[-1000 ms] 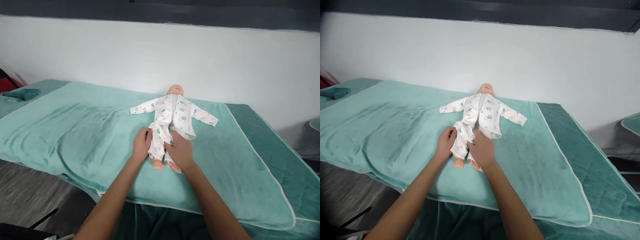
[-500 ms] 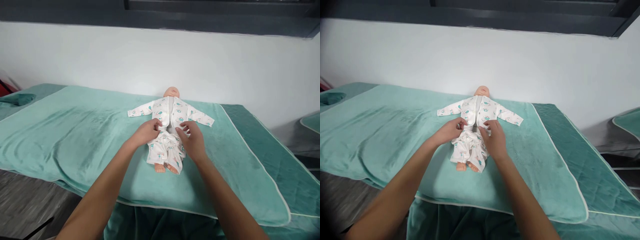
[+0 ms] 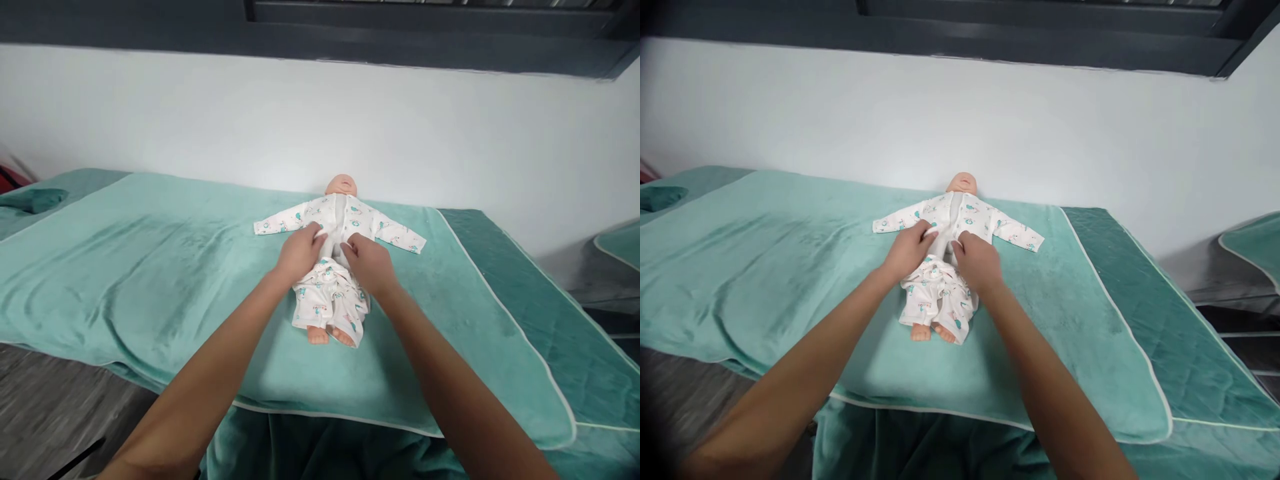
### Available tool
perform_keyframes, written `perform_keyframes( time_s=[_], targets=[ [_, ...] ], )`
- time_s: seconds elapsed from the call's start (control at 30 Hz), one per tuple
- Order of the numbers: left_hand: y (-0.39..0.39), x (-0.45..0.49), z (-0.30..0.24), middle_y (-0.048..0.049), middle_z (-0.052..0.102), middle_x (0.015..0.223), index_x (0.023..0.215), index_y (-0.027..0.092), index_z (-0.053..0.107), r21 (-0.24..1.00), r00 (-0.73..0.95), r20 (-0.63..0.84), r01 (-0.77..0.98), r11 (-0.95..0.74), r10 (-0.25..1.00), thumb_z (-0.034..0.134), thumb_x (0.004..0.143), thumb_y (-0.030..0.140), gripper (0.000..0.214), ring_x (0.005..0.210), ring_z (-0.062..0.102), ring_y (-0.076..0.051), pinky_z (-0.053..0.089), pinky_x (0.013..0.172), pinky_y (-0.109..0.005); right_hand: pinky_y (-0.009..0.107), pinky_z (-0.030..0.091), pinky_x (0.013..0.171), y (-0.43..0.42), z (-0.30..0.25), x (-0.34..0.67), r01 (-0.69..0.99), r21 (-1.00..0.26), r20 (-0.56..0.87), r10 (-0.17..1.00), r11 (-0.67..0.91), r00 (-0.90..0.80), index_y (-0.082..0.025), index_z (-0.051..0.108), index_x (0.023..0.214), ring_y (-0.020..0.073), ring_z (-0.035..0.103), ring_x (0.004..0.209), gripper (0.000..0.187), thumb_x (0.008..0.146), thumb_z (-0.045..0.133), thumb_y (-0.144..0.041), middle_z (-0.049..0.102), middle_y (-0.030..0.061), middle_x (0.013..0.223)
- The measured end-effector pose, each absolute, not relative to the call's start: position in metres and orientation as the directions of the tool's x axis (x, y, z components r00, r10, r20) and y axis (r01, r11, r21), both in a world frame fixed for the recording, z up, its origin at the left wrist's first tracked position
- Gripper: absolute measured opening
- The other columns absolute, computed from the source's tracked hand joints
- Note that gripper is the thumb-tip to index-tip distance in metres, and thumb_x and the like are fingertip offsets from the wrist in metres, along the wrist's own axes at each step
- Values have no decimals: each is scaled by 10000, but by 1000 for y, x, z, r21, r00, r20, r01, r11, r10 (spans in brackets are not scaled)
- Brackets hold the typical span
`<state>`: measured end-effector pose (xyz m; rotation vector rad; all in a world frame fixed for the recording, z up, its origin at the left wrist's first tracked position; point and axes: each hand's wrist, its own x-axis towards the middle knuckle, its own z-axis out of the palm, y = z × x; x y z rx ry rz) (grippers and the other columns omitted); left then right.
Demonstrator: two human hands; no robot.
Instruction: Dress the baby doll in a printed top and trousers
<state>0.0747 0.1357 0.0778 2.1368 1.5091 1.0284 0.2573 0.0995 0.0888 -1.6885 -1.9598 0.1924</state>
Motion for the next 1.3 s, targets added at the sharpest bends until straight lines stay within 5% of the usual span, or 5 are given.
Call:
perform_keyframes(
  time_s=[0.13,0.3,0.73,1.0,1.3],
  targets=[
    [152,47,53,25,529,758,848,210,508,953,-278,277,202,-226,920,513,935,408,216,691,506,-136,432,669,-258,258,407,592,106,74,297,402,-905,274,911,137,307,-232,509,789,130,513,576,270,910,534,-472,526,-50,644],
    [162,5,21,55,494,668,875,219,476,994,-391,92,86,-63,916,512,914,404,193,551,484,-120,417,563,-247,277,393,510,102,42,361,175,-984,97,776,-17,623,-228,531,763,133,465,486,283,805,623,-493,493,-64,551],
    [146,-20,11,-98,718,930,1047,227,603,538,-402,211,809,237,891,499,948,344,185,850,654,-286,404,675,-340,368,427,701,81,36,406,740,-543,196,796,-398,572,-185,656,957,243,594,740,313,885,552,-471,690,97,833],
    [188,0,16,-107,720,1167,1199,212,604,508,-302,343,856,95,890,447,983,398,326,1140,631,-277,463,894,-366,454,492,994,122,48,360,924,-341,667,737,174,108,-171,624,1175,287,613,1152,314,941,477,-321,640,183,1254],
    [232,31,33,-117,759,954,910,227,680,425,-279,181,887,181,943,467,941,547,386,938,681,-315,447,758,-375,631,281,1184,191,60,333,990,-65,542,837,123,-69,-178,646,1191,323,469,1407,335,935,431,-162,577,151,1457]
  ],
)
